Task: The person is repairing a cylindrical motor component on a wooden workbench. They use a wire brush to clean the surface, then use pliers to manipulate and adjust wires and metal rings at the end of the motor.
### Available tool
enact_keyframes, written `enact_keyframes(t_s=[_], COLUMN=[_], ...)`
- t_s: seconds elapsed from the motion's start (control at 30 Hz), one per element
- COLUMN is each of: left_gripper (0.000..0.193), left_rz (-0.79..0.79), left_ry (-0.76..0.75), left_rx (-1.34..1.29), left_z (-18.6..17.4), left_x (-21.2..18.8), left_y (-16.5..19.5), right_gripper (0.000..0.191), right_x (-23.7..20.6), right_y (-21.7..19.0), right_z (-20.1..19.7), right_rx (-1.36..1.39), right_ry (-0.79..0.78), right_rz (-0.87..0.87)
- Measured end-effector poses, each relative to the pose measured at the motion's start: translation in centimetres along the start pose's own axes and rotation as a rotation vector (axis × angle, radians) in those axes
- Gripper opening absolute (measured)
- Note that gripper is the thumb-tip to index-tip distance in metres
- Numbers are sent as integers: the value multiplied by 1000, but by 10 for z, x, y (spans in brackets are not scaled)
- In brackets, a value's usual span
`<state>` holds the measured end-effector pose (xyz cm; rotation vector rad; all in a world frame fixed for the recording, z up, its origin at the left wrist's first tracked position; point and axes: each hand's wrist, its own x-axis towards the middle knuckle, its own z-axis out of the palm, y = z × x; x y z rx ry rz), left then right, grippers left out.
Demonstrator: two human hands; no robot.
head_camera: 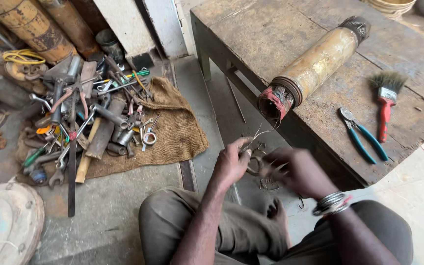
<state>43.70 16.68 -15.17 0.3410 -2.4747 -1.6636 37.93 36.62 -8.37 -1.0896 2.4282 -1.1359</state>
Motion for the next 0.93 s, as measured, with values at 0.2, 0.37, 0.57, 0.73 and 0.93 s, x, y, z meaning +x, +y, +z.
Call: enact_keyframes(t_s=[0.2,0.37,0.57,0.73,0.93], left_gripper=[44,30,31,49,63], left_rz=[-12,217,308,611,212], left_ry=[-127,218,249,366,278], left_rx=[-74,9,-18,-6,-239], left_z=[9,20,7,18,18], left_x=[0,2,33,66,79], left_y=[-28,-32,7,34,18], right_gripper=[32,33,25,18,12], right_x=[19,46,55,51,49], right_y=[-10,-18,3,21,20], right_z=[-34,-39,-33,-27,-31], right_rx=[-51,-220,-276,-467,-408], right_ry=[468,379,435,542,516], right_rz=[254,354,191,-77,-93])
